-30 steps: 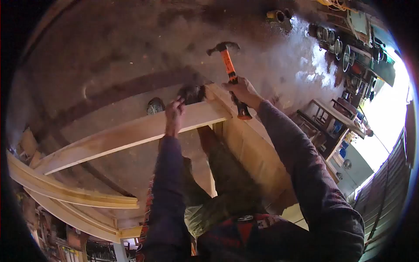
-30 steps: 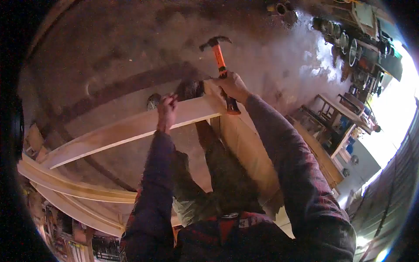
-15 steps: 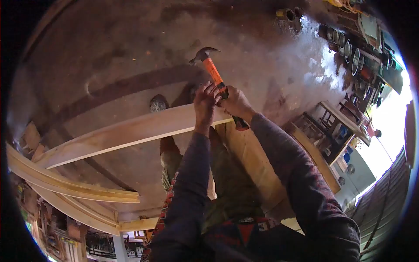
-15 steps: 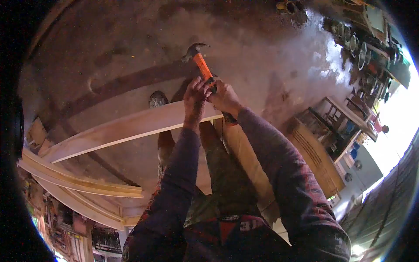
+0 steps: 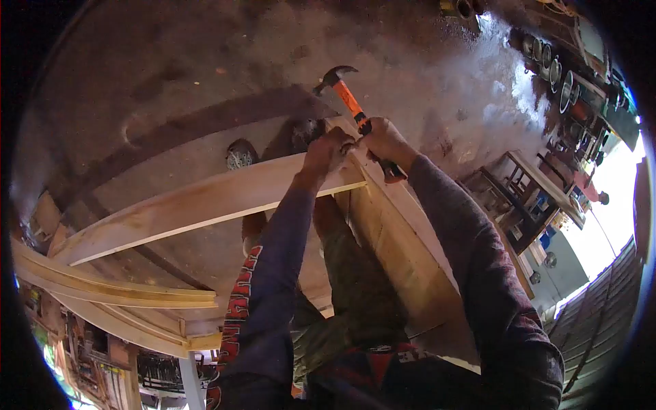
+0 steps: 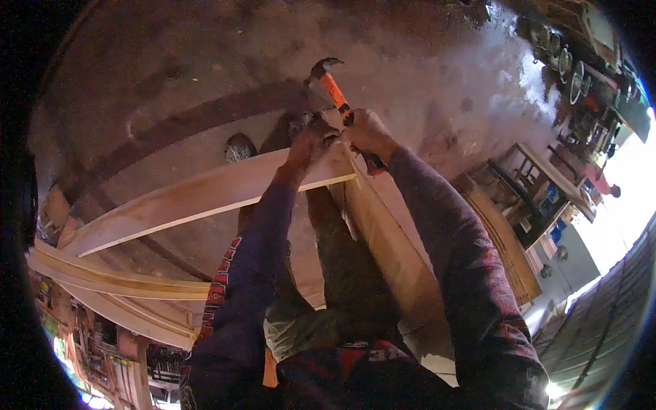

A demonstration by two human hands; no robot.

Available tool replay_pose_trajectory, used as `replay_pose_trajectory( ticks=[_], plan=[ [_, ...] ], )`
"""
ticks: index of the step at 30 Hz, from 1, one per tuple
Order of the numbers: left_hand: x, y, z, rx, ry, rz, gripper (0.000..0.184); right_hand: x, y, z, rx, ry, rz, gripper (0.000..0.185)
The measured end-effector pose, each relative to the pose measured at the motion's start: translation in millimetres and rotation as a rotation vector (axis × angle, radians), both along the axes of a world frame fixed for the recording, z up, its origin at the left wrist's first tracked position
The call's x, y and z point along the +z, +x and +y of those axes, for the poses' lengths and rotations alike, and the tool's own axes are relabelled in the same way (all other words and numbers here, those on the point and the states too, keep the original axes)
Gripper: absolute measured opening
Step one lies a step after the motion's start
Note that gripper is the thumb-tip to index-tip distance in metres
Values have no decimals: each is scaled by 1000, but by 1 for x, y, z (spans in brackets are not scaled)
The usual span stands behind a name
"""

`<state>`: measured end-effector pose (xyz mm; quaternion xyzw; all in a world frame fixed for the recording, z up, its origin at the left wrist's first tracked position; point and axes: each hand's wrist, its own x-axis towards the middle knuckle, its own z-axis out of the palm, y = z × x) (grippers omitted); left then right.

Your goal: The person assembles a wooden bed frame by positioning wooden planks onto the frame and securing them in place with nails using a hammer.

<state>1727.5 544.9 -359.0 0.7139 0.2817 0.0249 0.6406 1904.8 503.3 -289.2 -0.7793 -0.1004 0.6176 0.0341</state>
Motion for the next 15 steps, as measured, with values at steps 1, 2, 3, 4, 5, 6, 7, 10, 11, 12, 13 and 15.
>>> replay_pose_trajectory(
  ticks=[1, 2, 3, 4, 5, 6, 7, 10, 11, 12, 13, 15],
  plan=[
    [-13, 6, -3, -48, -10, 62, 25, -3, 0, 1, 19, 21, 26, 41],
    [-24, 9, -9, -99, -21, 122, 26, -4, 0, -1, 12, 10, 29, 41],
    [-34, 10, -16, -107, -30, 122, 26, -5, 0, -3, 8, 17, -23, 40],
    [-43, 10, -22, -24, -163, 211, 27, -4, 2, -3, 4, 25, -76, 41],
    [-52, 8, -27, 60, -295, 301, 28, -6, 3, -6, -1, 17, -76, 41],
    [-62, 3, -32, 58, -301, 301, 28, -7, 5, -7, -1, 7, -109, 42],
    [-88, -11, -52, 188, -461, 311, 28, -9, 7, -8, 1, -1, -144, 44],
    [-107, -16, -67, 259, -582, 362, 29, 2, 24, -22, 41, -34, -118, 42],
    [-107, -18, -70, 200, -540, 410, 30, 7, 30, -26, 41, -38, -119, 42],
    [-108, -18, -73, 199, -545, 414, 30, 14, 35, -31, 71, -46, -73, 40],
    [-108, -19, -77, 191, -540, 424, 29, 19, 39, -37, 101, -52, -23, 39],
    [-115, -22, -79, 192, -523, 433, 28, 16, 42, -59, 178, -14, -22, 38]
  ],
)
